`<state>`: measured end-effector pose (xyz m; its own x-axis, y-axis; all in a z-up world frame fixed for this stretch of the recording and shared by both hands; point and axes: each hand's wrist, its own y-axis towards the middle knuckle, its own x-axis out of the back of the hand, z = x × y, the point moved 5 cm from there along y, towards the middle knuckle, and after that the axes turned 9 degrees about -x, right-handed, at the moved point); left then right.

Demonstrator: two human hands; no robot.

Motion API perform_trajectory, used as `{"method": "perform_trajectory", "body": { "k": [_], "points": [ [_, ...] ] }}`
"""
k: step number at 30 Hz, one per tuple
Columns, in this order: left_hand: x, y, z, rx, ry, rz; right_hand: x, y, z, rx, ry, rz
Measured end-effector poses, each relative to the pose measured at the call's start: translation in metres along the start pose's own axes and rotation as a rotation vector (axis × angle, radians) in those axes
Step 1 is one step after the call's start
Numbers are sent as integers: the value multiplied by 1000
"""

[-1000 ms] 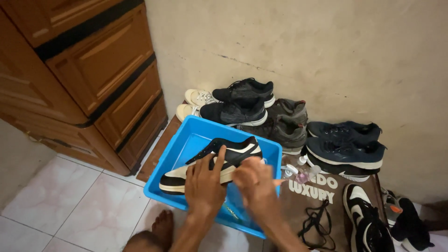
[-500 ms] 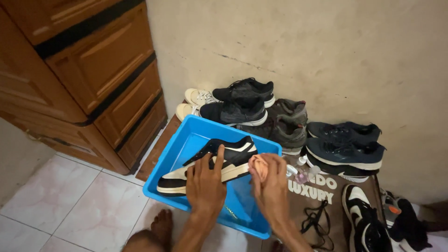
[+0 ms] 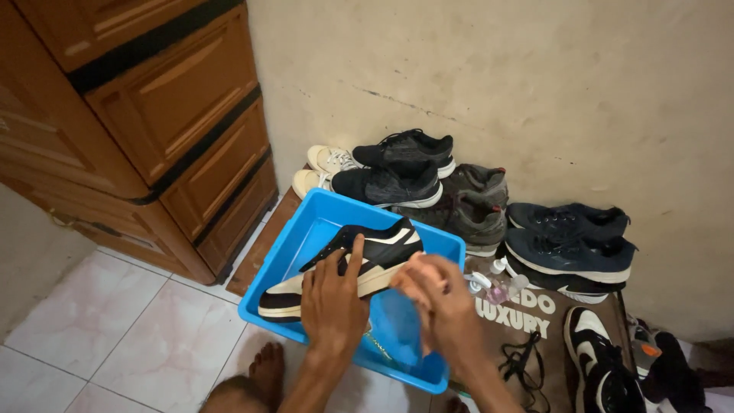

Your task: Cleaning and treating the midsole of a sneaker using a brush and cloth over a plastic tray.

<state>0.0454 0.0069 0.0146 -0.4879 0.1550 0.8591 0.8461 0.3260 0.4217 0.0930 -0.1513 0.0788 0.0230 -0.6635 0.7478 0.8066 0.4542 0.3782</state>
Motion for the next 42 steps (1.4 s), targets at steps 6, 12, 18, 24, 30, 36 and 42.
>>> {"method": "perform_trajectory", "body": {
  "k": [6, 12, 18, 24, 30, 36, 42],
  "points": [
    [7, 2, -2, 7, -77, 9, 14, 8, -38, -130, -39, -180],
    [1, 2, -3, 9, -82, 64, 9, -15, -20, 34, 22, -181],
    [4, 2, -3, 52, -122, 114, 0, -13, -8, 127, -127, -114],
    [12, 6, 4, 84, -172, 82, 31, 14, -4, -355, 198, 62],
    [12, 5, 3, -16, -260, -30, 33, 0, -9, -11, 243, -211],
    [17, 5, 4, 24, -109, 5, 20, -7, -30, 153, 187, 34],
    [27, 5, 6, 3, -306, -176, 31, -5, -43, -11, 310, -163]
  ]
}}
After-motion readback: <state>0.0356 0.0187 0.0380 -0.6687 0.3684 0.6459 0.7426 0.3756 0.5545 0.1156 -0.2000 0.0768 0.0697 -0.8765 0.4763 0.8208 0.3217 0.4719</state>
